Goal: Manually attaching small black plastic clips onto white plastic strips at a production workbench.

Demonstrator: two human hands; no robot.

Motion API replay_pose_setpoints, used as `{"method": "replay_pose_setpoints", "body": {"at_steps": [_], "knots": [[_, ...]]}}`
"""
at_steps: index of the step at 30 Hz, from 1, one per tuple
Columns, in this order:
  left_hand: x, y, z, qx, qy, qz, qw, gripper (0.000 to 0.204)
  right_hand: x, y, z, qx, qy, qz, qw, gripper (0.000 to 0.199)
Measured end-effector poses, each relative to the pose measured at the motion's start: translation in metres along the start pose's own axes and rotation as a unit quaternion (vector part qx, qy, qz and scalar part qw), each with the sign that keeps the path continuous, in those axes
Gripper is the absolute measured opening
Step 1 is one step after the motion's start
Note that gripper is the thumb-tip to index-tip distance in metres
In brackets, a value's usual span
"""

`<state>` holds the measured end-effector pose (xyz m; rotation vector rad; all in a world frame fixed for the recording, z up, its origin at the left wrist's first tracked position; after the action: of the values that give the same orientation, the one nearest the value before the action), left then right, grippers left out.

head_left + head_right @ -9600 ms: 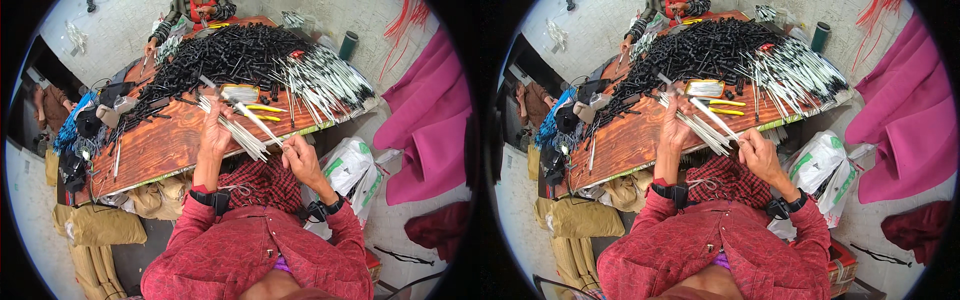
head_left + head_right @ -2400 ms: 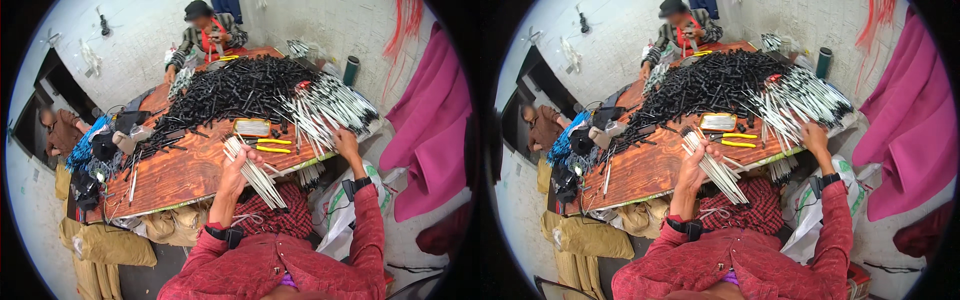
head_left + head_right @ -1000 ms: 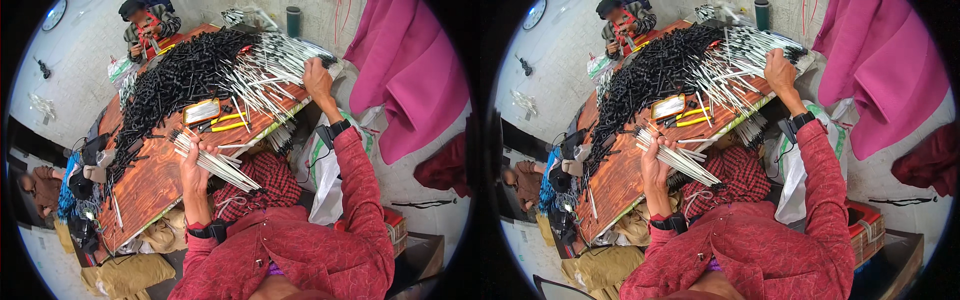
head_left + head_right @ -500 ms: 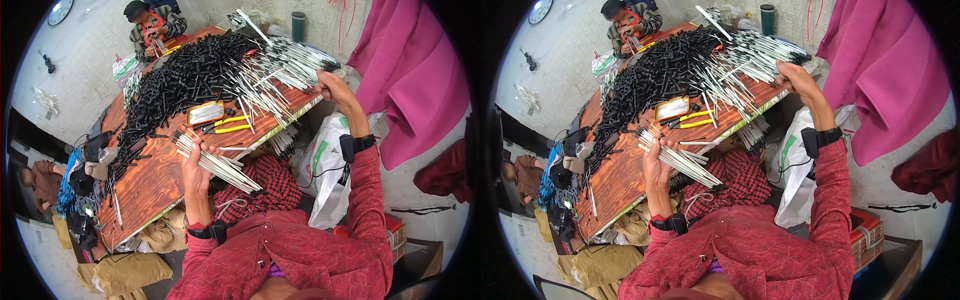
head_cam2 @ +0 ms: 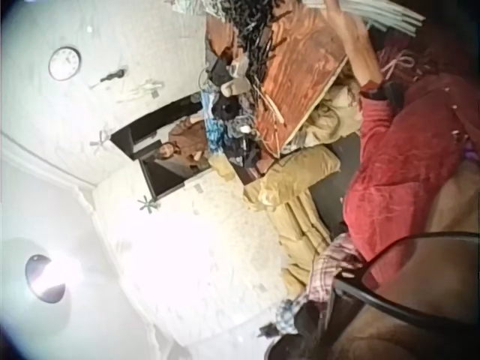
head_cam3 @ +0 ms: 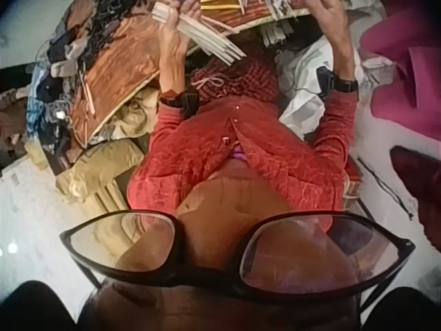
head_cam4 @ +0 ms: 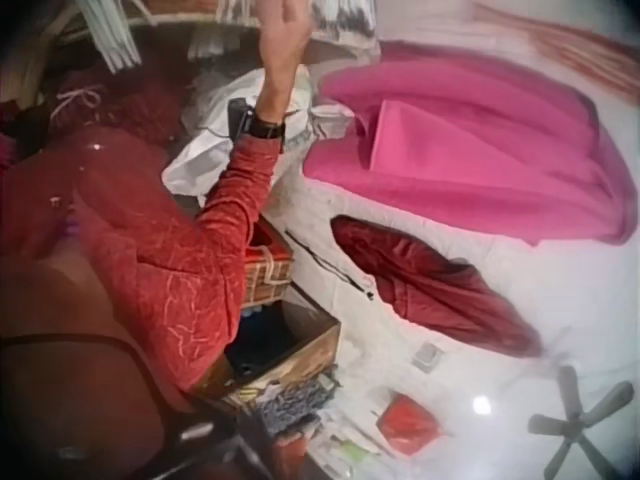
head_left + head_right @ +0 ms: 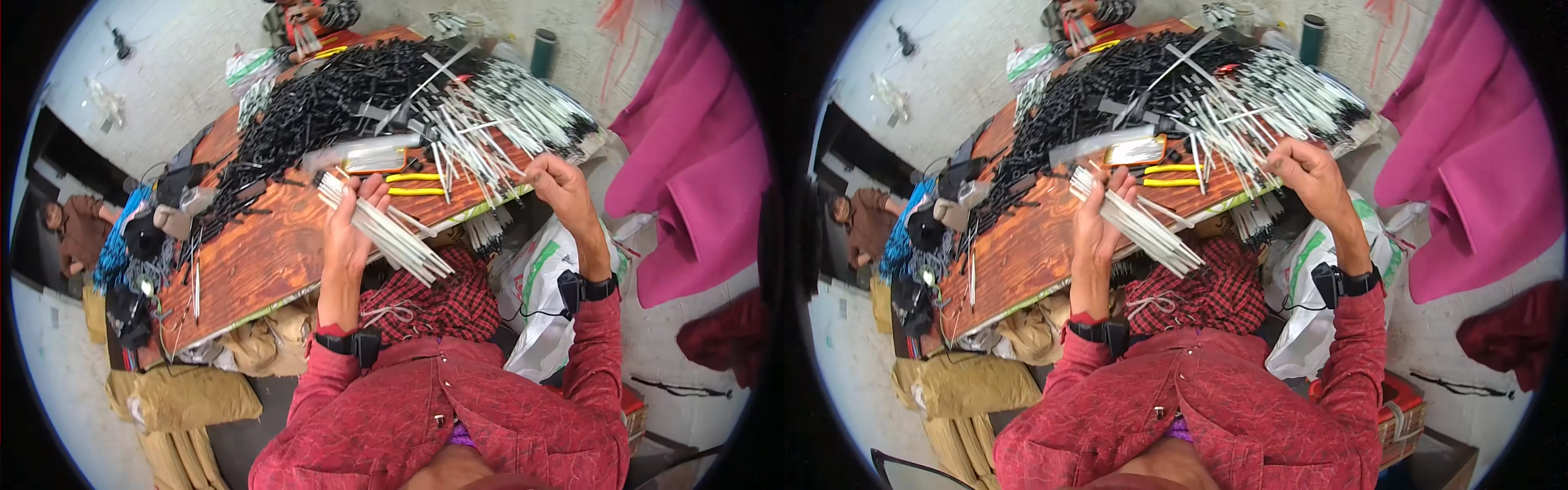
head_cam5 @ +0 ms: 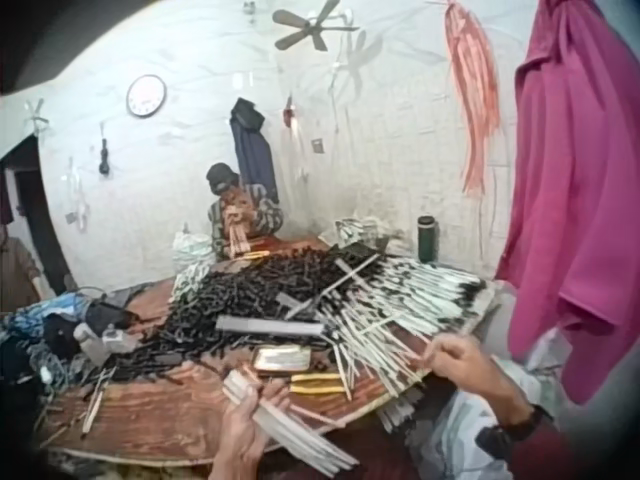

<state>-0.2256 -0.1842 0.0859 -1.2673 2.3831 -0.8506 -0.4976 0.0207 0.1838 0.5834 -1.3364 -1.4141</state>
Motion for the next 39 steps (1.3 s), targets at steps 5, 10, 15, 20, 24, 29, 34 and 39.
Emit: {"method": "replay_pose_setpoints", "body": {"at_steps": [5, 10, 15, 20, 24, 29, 34, 39], "knots": [[0.003, -0.028, 0.005, -0.067, 0.035, -0.010, 0.997, 0.027, -0.005, -0.007, -0.018, 0.073, 0.097, -0.024, 0.992, 0.030], [-0.013, -0.027, -0.012, 0.025, 0.032, -0.021, 0.999, 0.027, -0.006, 0.005, -0.041, 0.061, 0.077, -0.012, 0.995, 0.045], [-0.006, -0.021, 0.007, 0.002, -0.004, -0.017, 1.000, 0.027, -0.009, -0.007, -0.046, 0.073, 0.037, -0.049, 0.995, 0.045], [-0.017, -0.019, -0.023, 0.061, -0.024, -0.030, 0.997, 0.027, -0.012, -0.001, -0.090, -0.052, 0.092, 0.030, 0.994, 0.025], [-0.012, -0.021, -0.008, 0.034, 0.026, -0.049, 0.998, 0.026, -0.025, -0.033, -0.127, 0.030, 0.149, -0.053, 0.987, 0.021], [-0.011, -0.018, 0.007, 0.033, -0.046, -0.046, 0.997, 0.027, -0.035, -0.054, -0.123, 0.231, 0.110, -0.155, 0.954, 0.019], [-0.017, -0.035, 0.009, 0.037, -0.048, -0.082, 0.995, 0.027, -0.017, -0.036, -0.078, 0.340, 0.028, -0.084, 0.936, 0.020], [-0.019, -0.045, -0.004, 0.064, -0.036, -0.116, 0.991, 0.029, -0.019, -0.022, -0.079, 0.348, 0.020, -0.054, 0.936, 0.015]]}}
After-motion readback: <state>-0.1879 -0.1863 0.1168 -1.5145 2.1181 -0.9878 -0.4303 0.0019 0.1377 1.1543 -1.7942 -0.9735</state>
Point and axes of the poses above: each hand's wrist, its own x-axis towards the middle knuckle, its own z-axis out of the back of the hand, y = z × x, the point moved 10 cm from there along x, towards the middle knuckle, and after that the axes turned 2 degrees about -z, right-handed, at the moved point
